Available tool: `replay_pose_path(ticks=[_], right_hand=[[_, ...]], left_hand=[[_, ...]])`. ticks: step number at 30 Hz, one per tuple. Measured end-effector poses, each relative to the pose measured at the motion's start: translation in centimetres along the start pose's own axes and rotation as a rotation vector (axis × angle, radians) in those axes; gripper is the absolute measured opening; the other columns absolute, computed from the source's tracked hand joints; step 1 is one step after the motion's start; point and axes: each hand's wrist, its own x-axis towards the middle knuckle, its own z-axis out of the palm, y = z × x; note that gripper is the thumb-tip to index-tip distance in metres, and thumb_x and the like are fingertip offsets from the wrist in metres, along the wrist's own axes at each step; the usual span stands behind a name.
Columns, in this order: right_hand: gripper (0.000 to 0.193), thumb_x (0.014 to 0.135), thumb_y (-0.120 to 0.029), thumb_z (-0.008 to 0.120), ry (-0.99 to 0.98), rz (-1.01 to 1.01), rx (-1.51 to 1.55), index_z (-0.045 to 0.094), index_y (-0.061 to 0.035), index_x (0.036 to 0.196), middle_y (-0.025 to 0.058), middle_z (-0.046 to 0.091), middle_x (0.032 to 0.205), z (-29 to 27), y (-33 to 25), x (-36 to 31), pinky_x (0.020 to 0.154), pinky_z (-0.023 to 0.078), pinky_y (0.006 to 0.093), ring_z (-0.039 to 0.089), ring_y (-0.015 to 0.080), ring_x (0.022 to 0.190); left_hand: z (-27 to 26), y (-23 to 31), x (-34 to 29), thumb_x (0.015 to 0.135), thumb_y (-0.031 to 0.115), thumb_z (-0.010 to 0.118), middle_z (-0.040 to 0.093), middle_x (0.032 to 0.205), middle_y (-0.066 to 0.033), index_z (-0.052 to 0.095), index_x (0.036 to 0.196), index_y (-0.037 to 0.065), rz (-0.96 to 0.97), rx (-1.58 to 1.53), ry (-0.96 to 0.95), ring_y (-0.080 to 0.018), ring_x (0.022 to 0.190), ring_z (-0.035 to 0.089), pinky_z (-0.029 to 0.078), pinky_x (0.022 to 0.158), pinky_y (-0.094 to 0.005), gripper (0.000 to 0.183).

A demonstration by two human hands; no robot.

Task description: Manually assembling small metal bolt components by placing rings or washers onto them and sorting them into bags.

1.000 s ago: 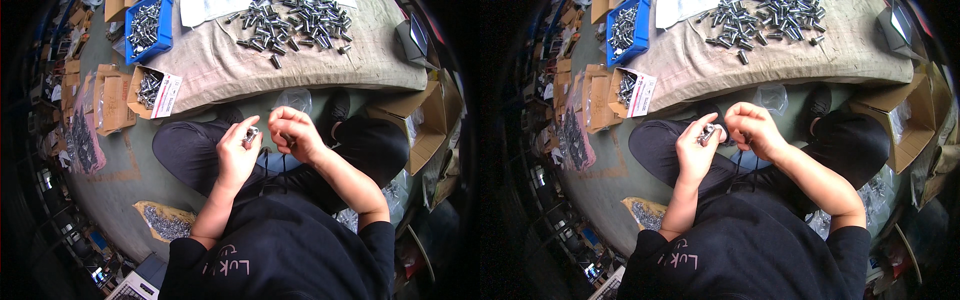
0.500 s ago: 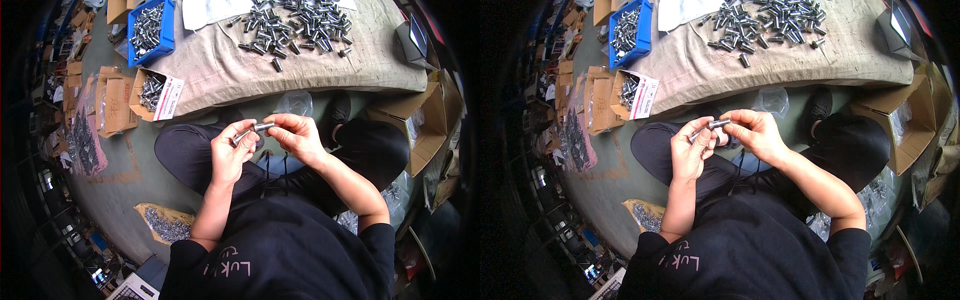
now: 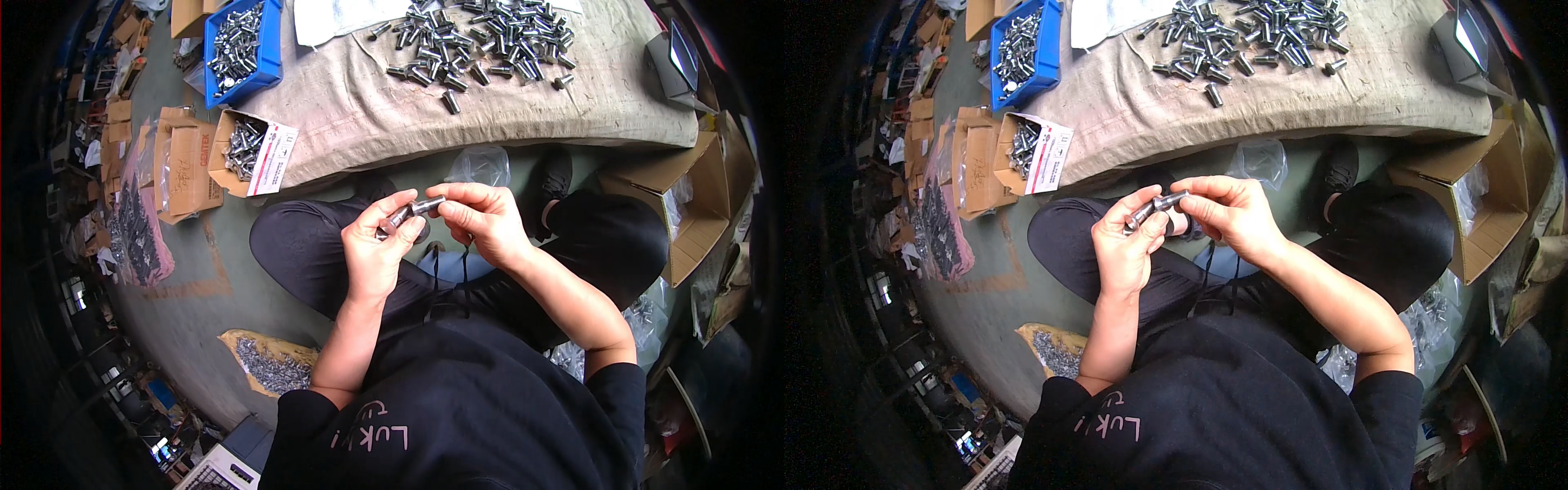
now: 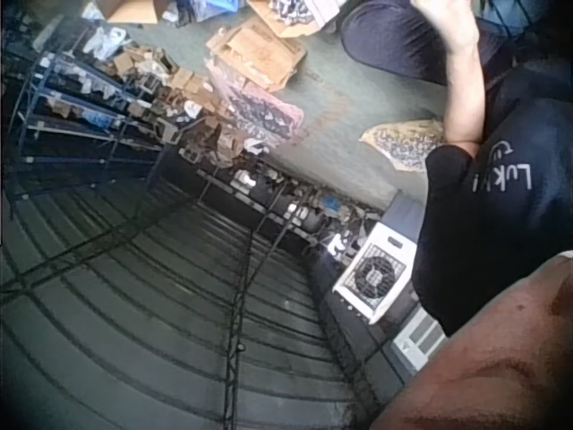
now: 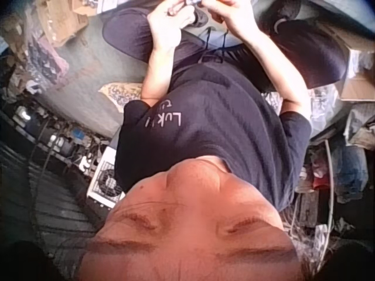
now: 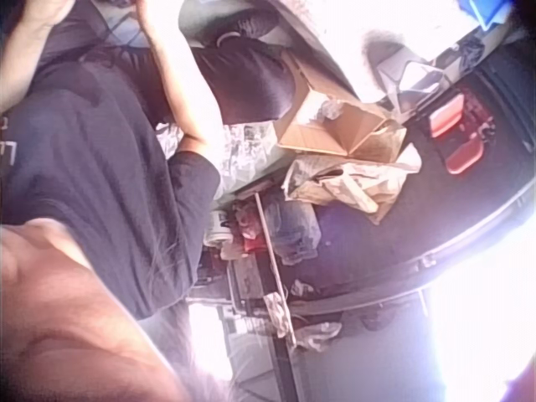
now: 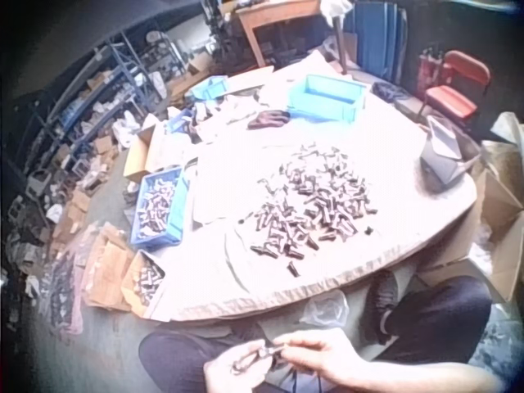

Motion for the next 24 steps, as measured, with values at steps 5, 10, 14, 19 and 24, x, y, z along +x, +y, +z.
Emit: replay_pose_path(ticks=[5,10,14,19,24], right_hand=[[0.022,0.083,-0.011,0.058,-0.038,0.021,0.121,0.06,0.0007,0.101,0.0028,0.059,0.072,0.2,-0.1,0.3,0.042,0.032,0.0192,0.041,0.0051,0.048],[0.024,0.084,-0.015,0.056,-0.022,0.029,0.109,0.059,0.0012,0.101,0.0038,0.059,0.072,0.9,0.2,0.7,0.04,0.032,0.0198,0.041,0.0047,0.048],[0.026,0.083,-0.019,0.058,0.047,0.075,0.08,0.059,0.0002,0.101,0.0044,0.06,0.073,-0.2,0.2,0.8,0.041,0.032,0.0194,0.041,0.0048,0.048],[0.026,0.083,-0.019,0.059,0.021,0.108,-0.002,0.059,0.0003,0.1,0.0035,0.06,0.073,0.5,0.0,1.1,0.04,0.031,0.0186,0.039,0.0039,0.046],[0.023,0.082,-0.015,0.059,0.0,0.103,-0.071,0.06,-0.0014,0.1,0.002,0.059,0.072,0.6,0.4,1.3,0.04,0.03,0.018,0.039,0.003,0.045]], left_hand=[[0.2,0.2,0.1,0.073,0.004,0.068,0.059,0.079,0.0002,0.058,0.103,-0.002,0.026,0.046,0.028,-0.0015,0.065,0.049,0.038,0.052,-0.0144,0.032],[-1.2,0.1,0.6,0.077,0.005,0.065,0.059,0.078,-0.0045,0.057,0.104,-0.003,0.035,-0.053,0.029,-0.0037,0.059,0.048,0.035,0.046,-0.0159,0.03],[-5.1,2.8,3.7,0.082,0.006,0.057,0.056,0.077,-0.0075,0.055,0.102,0.002,0.068,-0.192,0.228,-0.012,0.057,0.051,0.034,0.039,-0.0174,0.02],[-14.2,7.3,8.6,0.085,0.013,0.055,0.057,0.075,-0.0044,0.053,0.11,0.002,0.427,0.204,0.717,-0.0053,0.052,0.047,0.032,0.037,-0.0182,0.028],[-11.0,4.9,4.9,0.084,0.016,0.057,0.056,0.065,-0.0061,0.053,0.106,0.001,0.097,0.138,0.386,-0.0047,0.046,0.045,0.028,0.035,-0.0144,0.027]])
